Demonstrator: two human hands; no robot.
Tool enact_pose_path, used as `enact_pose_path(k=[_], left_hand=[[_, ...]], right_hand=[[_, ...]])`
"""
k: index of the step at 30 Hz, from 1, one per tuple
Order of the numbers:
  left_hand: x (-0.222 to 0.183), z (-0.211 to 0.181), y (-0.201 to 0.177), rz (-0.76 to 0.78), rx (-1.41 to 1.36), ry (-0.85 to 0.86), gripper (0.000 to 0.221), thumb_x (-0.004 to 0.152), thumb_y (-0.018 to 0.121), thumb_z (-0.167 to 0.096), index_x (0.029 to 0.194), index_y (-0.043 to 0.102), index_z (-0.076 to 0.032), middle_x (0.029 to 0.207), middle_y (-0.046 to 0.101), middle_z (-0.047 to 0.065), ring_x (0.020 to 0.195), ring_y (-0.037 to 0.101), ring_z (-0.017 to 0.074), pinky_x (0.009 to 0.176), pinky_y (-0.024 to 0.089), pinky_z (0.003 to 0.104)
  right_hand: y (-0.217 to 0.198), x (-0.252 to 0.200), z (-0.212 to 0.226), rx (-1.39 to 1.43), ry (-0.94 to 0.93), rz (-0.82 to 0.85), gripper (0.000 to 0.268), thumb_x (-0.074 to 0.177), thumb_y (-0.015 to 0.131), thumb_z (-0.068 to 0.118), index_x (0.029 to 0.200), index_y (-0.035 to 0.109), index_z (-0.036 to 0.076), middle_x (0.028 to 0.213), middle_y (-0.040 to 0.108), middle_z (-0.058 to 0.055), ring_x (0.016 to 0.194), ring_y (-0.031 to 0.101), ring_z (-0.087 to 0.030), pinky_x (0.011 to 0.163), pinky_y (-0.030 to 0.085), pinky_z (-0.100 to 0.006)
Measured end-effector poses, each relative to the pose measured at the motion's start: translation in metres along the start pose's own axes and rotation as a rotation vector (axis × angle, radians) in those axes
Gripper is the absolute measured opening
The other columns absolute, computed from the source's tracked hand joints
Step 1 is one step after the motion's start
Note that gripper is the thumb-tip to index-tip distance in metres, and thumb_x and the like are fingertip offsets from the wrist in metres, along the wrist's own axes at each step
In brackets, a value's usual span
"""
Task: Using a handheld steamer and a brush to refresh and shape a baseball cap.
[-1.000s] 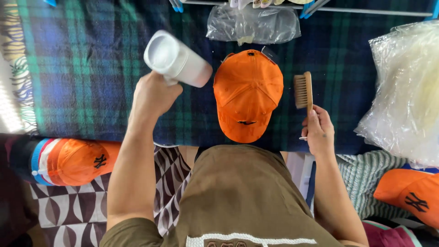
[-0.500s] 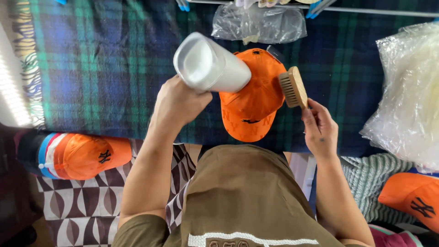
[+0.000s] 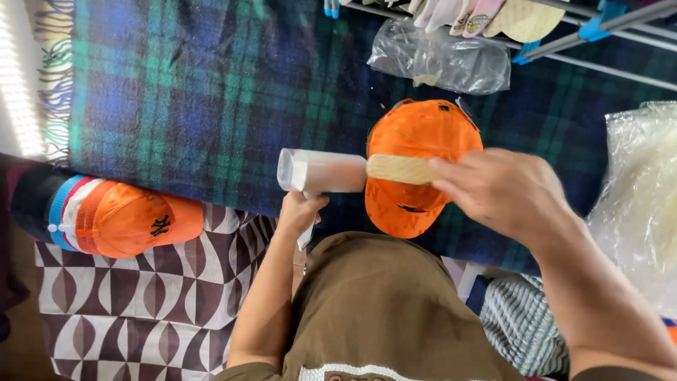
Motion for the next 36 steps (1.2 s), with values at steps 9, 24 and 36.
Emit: enact_pose_path(k=[9, 24, 36], left_hand=[[-0.059, -0.032, -0.046, -0.264, -0.128, 0.269, 0.007, 0.073, 0.064, -0.014, 0.07, 0.063, -0.008, 0.055, 0.057, 0.003, 0.054, 0.054, 0.0137, 0.052, 0.044, 0.032], [-0.157, -0.148, 0.007, -0.056, -0.004, 0.935, 0.048, 0.086, 0.082, -0.017, 0.096, 0.035, -0.011, 0.091, 0.049, 0.007, 0.076, 0.054, 0.0165, 0.069, 0.054, 0.028], [-0.132, -0.107, 0.049, 0.129, -0.025, 1.1, 0.029, 0.093, 0.076, -0.017, 0.065, 0.075, -0.008, 0.055, 0.067, 0.002, 0.046, 0.063, 0.0094, 0.057, 0.055, 0.021]], right_hand=[[0.061, 0.177, -0.065, -0.343, 0.268, 0.656, 0.029, 0.105, 0.05, 0.031, 0.112, 0.077, 0.021, 0.107, 0.077, -0.01, 0.093, 0.076, -0.036, 0.066, 0.06, -0.047], [0.227, -0.15, -0.073, 1.568, 1.037, -0.669, 0.02, 0.112, 0.054, 0.026, 0.116, 0.064, 0.009, 0.072, 0.061, -0.013, 0.054, 0.063, -0.02, 0.038, 0.047, -0.027], [0.278, -0.155, -0.022, 1.246, 1.158, -0.412, 0.033, 0.109, 0.059, 0.036, 0.126, 0.067, 0.008, 0.062, 0.067, -0.009, 0.051, 0.067, -0.02, 0.044, 0.054, -0.033]])
Point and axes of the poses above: each hand's wrist, its own x-axis towards the middle knuckle, its own y-axis out of the palm, z = x × y, the point moved 5 cm from there along x, towards the middle knuckle
